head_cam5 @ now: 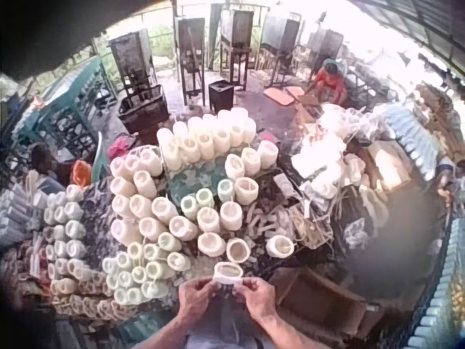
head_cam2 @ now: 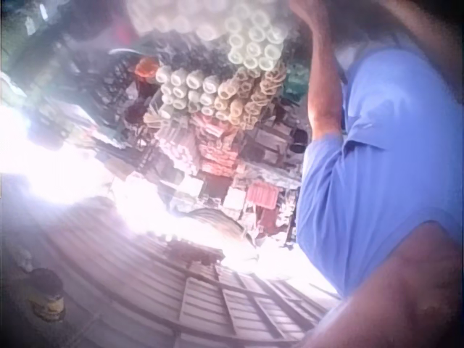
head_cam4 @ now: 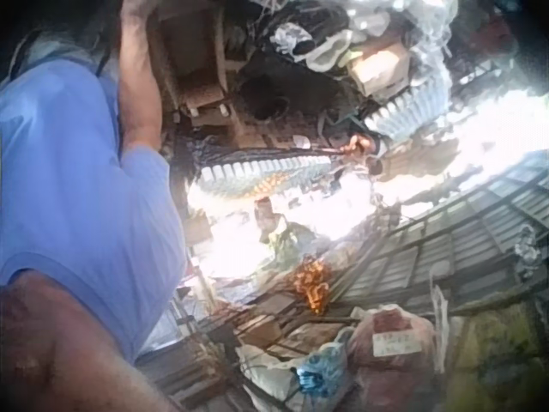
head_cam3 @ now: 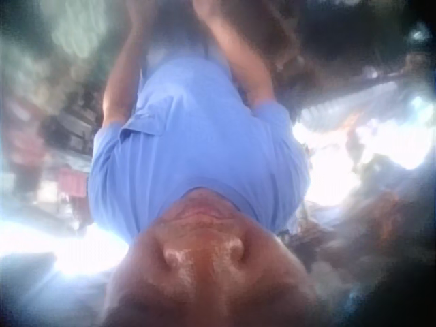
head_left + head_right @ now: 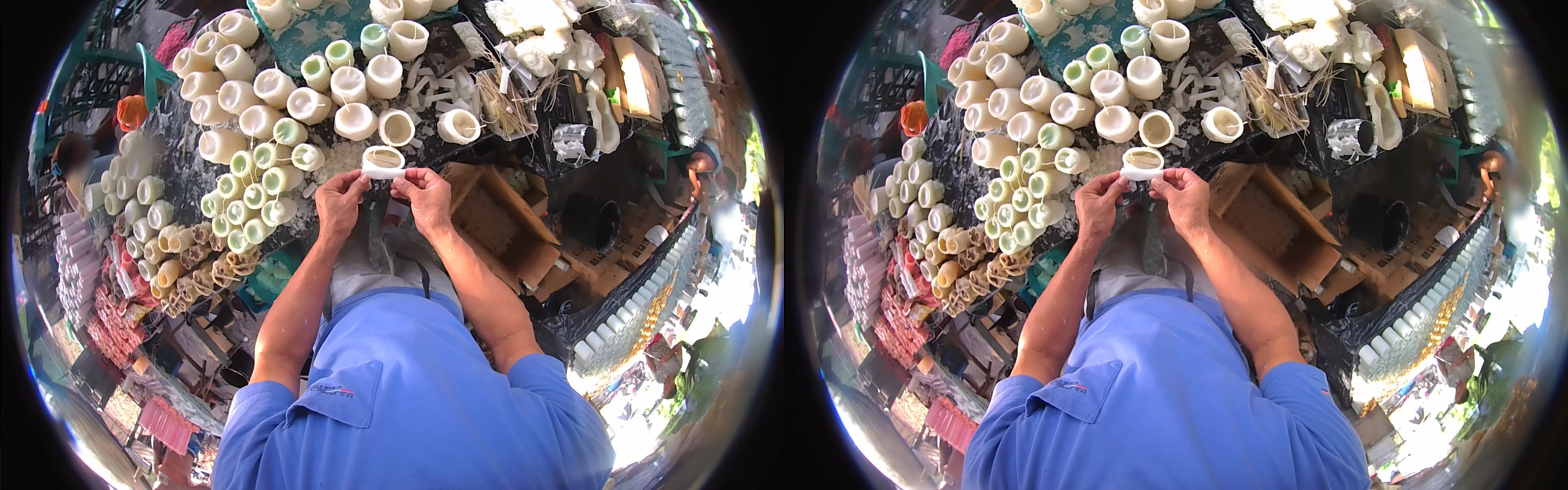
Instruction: The person repeatedly picks up small white cylindrical candle bodies and inserts wicks into their centers. The person handles the candles one at a time, aligns the wick, and places the finished candles back on the table among many others.
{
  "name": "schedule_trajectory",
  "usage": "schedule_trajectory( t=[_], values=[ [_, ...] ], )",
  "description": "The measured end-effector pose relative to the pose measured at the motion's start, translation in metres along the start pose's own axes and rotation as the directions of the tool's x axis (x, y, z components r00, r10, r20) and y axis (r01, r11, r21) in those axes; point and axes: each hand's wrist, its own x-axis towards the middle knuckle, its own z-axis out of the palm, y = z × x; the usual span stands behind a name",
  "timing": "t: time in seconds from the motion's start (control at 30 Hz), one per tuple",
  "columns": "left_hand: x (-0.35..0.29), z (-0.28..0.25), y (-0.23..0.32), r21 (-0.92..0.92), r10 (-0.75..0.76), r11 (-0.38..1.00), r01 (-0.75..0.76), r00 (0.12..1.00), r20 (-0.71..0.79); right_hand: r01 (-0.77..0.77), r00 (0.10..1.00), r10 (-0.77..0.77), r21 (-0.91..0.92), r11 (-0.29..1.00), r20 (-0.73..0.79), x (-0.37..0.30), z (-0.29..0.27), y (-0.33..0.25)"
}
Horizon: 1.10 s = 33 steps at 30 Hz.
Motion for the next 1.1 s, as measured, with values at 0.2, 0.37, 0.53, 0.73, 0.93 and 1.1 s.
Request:
schedule_trajectory(
  t=[0.2,0.37,0.53,0.73,0.93,1.1],
  values=[
    [-0.002,-0.002,0.003,-0.096,-0.037,0.995,0.039,0.999,0.024,0.001,0.998,0.002,0.06,0.998,-0.062,-0.003,0.004,0.003],
    [-0.001,-0.008,0.003,-0.141,-0.044,0.989,0.054,0.996,0.075,0.037,0.998,-0.038,-0.018,0.999,-0.043,-0.007,0.004,0.001],
    [-0.001,-0.011,0.012,-0.141,-0.048,0.988,0.066,0.991,0.127,0.041,0.998,-0.043,-0.041,0.998,-0.043,-0.014,0.009,-0.008],
    [-0.007,-0.006,0.021,-0.329,-0.045,0.937,0.116,0.975,0.218,0.083,0.996,-0.084,-0.06,0.995,-0.013,-0.029,0.015,-0.011],
    [-0.013,-0.005,0.013,-0.277,-0.088,0.947,0.162,0.961,0.263,0.224,0.974,-0.225,-0.06,0.973,-0.008,-0.038,0.02,-0.001],
    [-0.013,-0.017,0.014,-0.25,-0.086,0.954,0.164,0.951,0.295,0.207,0.977,-0.198,-0.15,0.967,0.076,-0.041,0.014,-0.007]
  ],
)
